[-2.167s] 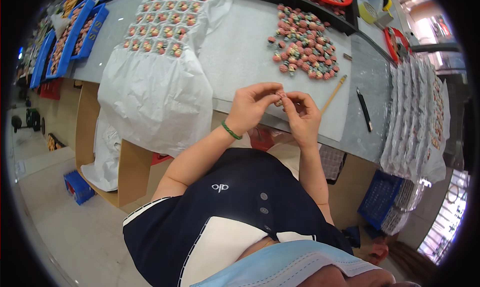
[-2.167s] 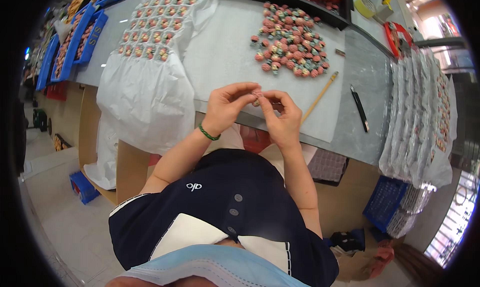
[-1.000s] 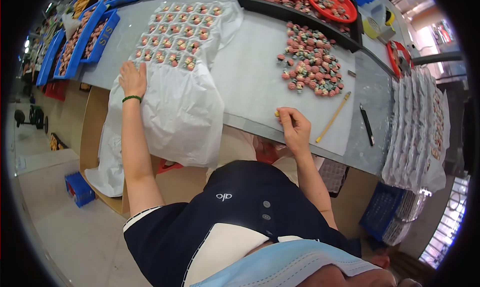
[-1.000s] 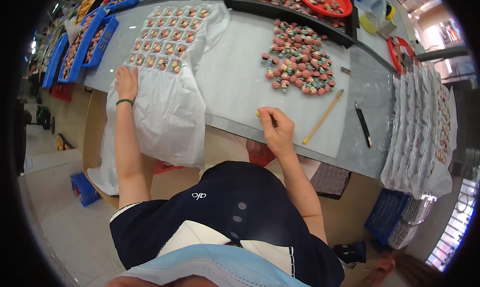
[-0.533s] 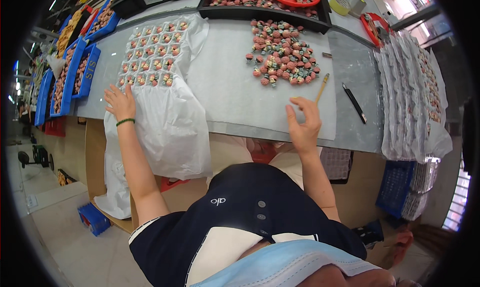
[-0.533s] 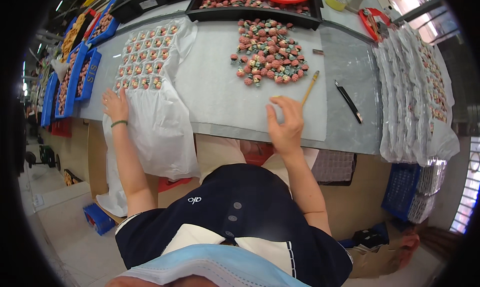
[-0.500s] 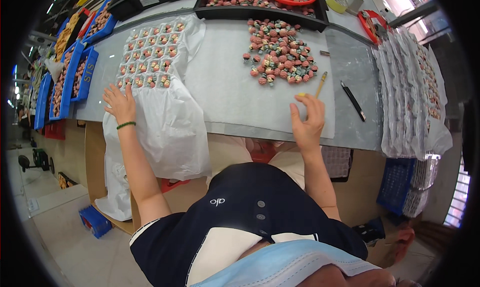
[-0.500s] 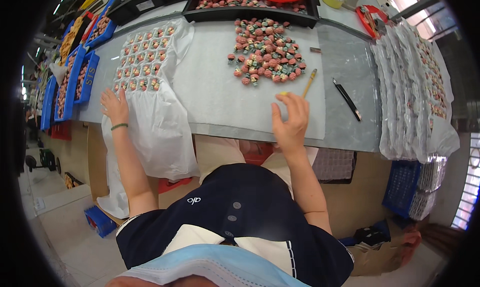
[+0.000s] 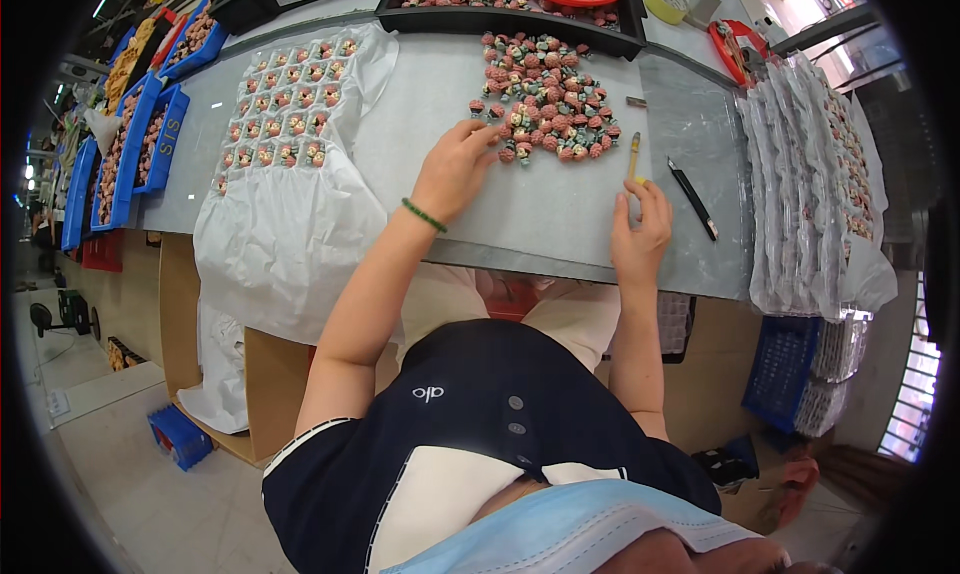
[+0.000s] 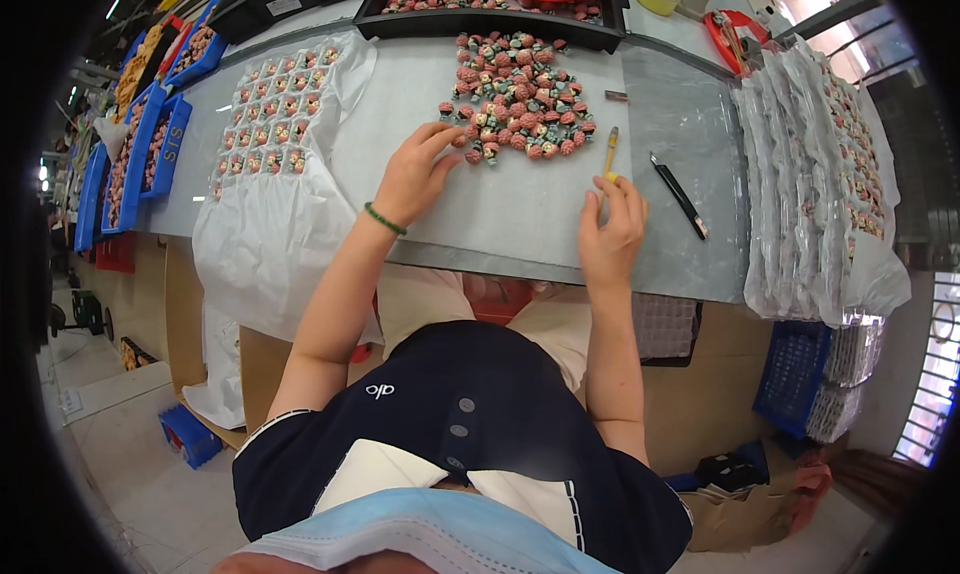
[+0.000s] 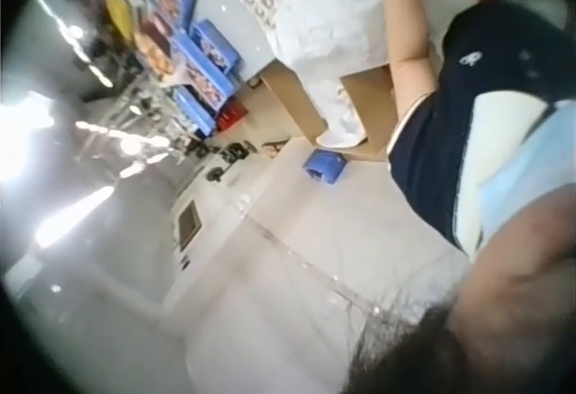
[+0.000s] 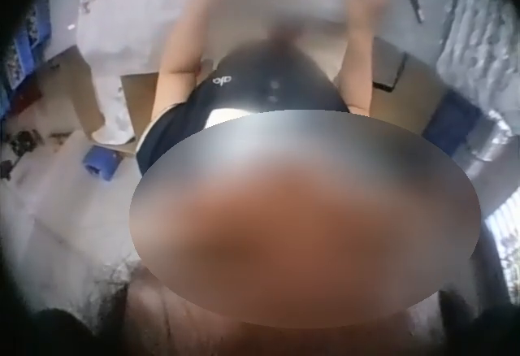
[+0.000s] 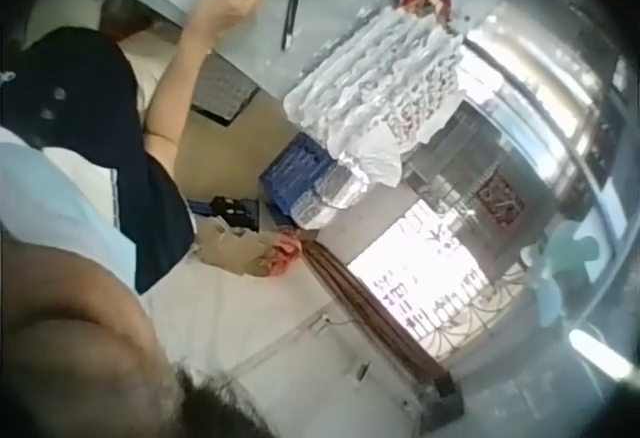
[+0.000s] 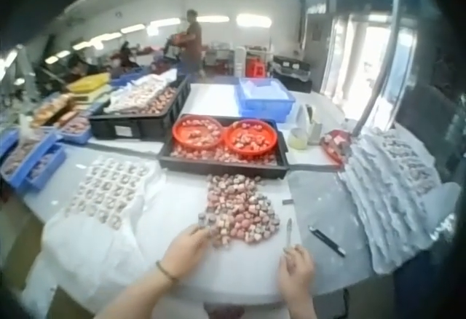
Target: Assembling and organizing small toy components at a factory workbench.
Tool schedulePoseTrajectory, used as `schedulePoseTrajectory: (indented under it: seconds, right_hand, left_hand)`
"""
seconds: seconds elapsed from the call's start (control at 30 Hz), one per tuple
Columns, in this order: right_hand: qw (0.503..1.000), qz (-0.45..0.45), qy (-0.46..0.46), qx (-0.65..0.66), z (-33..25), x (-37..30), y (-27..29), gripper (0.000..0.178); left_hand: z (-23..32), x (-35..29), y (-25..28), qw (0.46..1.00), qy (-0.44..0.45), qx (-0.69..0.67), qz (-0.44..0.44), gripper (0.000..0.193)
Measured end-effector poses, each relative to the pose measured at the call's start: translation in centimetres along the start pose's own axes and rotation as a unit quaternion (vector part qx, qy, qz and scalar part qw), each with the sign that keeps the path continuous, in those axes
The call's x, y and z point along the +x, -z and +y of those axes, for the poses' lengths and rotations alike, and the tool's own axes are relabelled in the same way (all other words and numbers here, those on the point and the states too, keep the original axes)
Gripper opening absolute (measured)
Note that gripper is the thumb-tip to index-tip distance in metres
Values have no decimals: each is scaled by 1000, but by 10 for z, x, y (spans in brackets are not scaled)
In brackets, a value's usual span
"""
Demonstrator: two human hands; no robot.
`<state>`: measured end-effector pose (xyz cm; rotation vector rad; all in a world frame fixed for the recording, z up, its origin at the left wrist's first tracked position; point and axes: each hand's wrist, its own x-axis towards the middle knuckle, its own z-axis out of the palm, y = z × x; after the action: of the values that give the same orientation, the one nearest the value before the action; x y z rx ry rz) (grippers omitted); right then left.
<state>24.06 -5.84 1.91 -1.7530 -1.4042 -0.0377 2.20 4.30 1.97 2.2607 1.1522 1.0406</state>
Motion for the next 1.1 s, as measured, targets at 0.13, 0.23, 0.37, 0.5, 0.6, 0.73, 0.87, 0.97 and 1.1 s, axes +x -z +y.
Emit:
schedulePoseTrajectory:
  seconds: [0.13, 0.23, 0.37, 0.5, 0.6, 0.73, 0.87, 0.97, 1.1]
  right_hand:
    - [998, -34, 1, 59, -11, -12, -2, 15]
    - [986, -54, -16, 157, -19, -20, -5, 14]
    - [937, -108, -91, 318, -26, -29, -17, 14]
    - [820, -158, -215, 506, -54, -29, -28, 18]
    - [824, -212, -166, 498, -50, -34, -45, 17]
    - [814, -223, -184, 504, -48, -42, -56, 17]
    - [792, -221, -195, 535, -47, -43, -62, 17]
    - [793, -227, -196, 531, -48, -43, -65, 17]
    - [796, -227, -192, 527, -50, -45, -69, 18]
  left_hand:
    - [-8, 9, -11, 998, 55, 22, -26, 20]
    - [-16, 3, -6, 994, 92, 37, -33, 21]
    - [5, -12, 7, 924, 220, -312, -36, 20]
    - [25, -30, 14, 802, 280, -514, -122, 23]
    - [24, -41, 5, 777, 281, -542, -152, 24]
    - [13, -52, -12, 746, 317, -579, -88, 26]
    - [7, -57, -21, 698, 340, -628, -55, 28]
    - [9, -58, -17, 698, 330, -634, -40, 28]
    - [4, -62, -18, 717, 319, -618, -38, 29]
